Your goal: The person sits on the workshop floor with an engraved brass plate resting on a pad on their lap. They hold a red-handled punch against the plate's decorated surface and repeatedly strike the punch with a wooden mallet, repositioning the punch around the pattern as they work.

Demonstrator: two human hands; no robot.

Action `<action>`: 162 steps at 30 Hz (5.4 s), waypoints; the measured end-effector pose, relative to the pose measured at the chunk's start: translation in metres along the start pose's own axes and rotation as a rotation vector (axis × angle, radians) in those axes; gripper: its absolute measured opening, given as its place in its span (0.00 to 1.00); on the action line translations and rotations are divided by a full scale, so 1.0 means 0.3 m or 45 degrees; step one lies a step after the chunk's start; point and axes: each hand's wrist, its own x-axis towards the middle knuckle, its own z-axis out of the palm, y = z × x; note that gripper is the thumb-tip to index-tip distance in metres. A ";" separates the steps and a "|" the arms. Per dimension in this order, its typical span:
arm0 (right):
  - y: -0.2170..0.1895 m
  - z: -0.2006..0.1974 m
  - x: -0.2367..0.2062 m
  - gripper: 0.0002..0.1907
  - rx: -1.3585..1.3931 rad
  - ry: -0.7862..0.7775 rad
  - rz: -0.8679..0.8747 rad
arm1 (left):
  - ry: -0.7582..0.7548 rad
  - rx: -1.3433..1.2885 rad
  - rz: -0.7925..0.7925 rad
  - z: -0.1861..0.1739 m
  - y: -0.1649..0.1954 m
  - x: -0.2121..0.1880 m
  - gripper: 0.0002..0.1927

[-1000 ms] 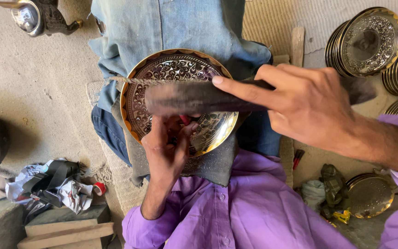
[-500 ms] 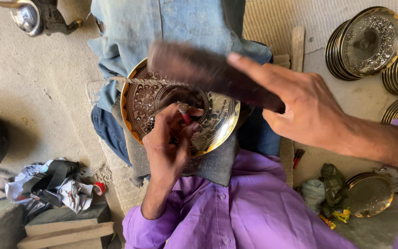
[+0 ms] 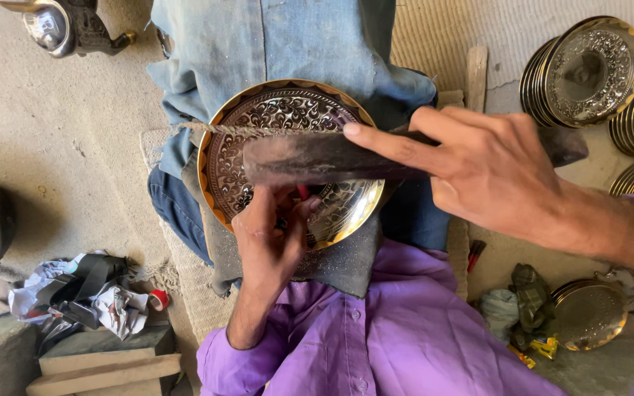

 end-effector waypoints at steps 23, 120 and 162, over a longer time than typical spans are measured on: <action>0.015 -0.008 -0.005 0.50 0.226 0.344 -0.112 | -0.018 -0.034 0.005 -0.009 0.000 0.006 0.21; -0.080 0.448 -0.404 0.47 0.849 1.017 0.449 | -1.522 -0.141 0.389 0.013 -0.055 0.362 0.25; 0.043 0.460 -0.430 0.42 0.279 0.864 0.365 | -1.522 -0.154 0.487 0.014 -0.083 0.366 0.25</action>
